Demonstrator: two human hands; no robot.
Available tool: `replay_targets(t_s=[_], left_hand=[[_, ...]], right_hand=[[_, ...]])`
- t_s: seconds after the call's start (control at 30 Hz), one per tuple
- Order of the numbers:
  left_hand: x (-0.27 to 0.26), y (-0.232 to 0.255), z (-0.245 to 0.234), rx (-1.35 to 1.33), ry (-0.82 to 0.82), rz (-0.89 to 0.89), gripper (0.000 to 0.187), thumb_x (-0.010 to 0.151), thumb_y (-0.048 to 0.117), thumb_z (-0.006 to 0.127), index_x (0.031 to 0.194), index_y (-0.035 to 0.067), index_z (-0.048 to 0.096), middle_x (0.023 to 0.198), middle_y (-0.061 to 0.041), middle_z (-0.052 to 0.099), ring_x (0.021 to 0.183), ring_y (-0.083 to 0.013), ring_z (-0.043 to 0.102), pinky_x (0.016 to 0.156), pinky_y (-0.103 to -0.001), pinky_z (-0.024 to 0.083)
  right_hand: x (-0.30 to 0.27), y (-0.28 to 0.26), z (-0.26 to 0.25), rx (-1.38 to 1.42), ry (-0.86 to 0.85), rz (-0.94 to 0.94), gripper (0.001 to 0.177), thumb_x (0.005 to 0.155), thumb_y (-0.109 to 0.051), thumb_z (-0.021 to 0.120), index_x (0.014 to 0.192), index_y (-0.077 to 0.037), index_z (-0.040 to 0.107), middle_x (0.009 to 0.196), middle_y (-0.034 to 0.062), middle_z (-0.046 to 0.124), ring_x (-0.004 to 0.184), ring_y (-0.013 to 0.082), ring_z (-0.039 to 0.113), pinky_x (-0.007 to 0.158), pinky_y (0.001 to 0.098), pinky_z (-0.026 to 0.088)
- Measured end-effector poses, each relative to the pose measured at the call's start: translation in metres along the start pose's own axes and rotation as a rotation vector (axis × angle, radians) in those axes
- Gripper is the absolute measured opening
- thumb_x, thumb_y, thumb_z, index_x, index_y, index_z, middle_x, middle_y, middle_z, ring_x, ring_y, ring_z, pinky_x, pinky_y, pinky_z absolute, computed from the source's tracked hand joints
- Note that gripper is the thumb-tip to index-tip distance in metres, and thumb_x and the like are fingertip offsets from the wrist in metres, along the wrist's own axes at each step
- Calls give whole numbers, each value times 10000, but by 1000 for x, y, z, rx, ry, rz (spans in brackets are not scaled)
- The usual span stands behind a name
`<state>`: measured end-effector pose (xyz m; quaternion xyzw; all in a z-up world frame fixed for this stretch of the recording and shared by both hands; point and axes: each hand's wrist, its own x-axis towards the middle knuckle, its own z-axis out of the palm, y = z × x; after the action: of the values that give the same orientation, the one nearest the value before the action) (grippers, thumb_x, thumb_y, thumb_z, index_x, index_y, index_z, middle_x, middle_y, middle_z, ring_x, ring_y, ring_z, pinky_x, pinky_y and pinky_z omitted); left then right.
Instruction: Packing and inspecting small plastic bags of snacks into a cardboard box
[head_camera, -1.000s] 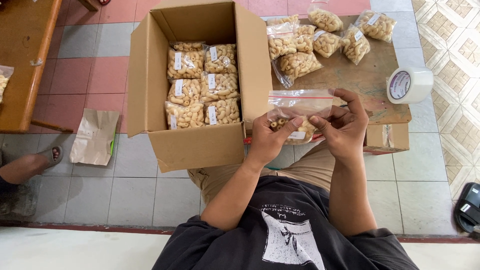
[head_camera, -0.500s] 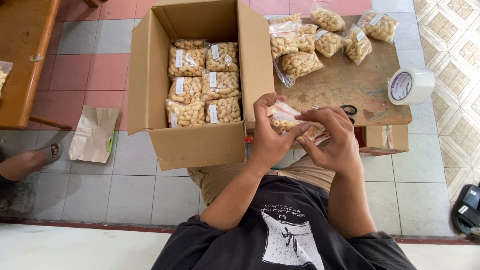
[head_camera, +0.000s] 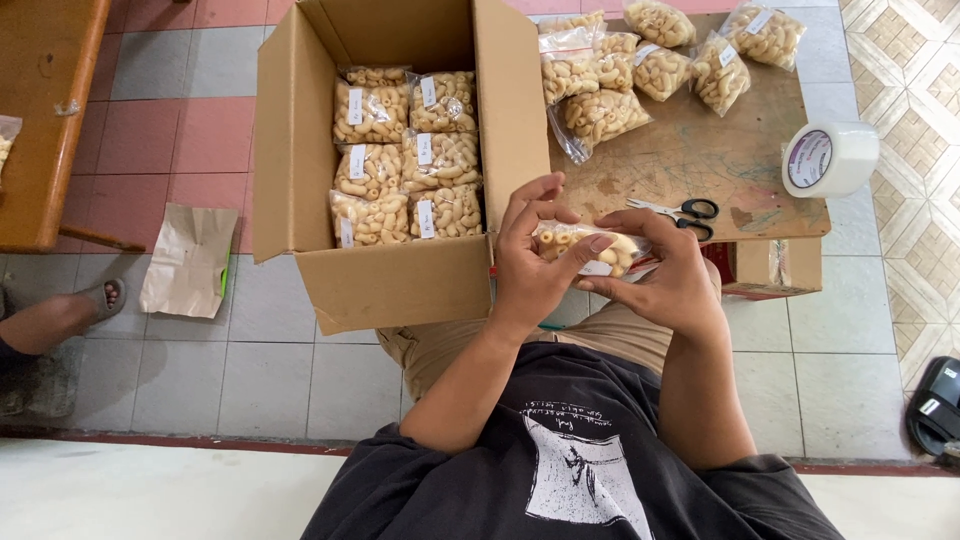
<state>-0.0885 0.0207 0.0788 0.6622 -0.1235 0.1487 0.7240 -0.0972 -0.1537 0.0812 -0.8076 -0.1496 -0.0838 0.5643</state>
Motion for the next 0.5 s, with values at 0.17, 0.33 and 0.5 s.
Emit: replay_targets(t_s=[0.17,0.33,0.5], left_hand=[[-4,-32,-5,-218,-150,-148,514,799,220,927,1200,73,640,1262,-144,675,1175,-216,677,1001,-362,551],[-3,-41,-14,-327,-278,-211,808,707,159,982,1405,62,588,1258,-153,694,1142,-181,677,1010,-345,558],[2,-35,-20,-265,-311,-219,612,680,118,985,1221,41,708,1073,-90,745,1034,-102,636,918,-303,586]], right_hand=[[-8,30,1,165,106,61,652,658,-186,980,1210,-28,671,918,131,726,819,142,623,757,277,524],[-11,38,-1,398,159,95,778,630,-24,970,1269,66,535,969,173,697,829,165,695,766,260,591],[-11,51,-6,417,140,81,750,580,-80,998,1198,109,618,934,154,687,813,145,682,761,274,607]])
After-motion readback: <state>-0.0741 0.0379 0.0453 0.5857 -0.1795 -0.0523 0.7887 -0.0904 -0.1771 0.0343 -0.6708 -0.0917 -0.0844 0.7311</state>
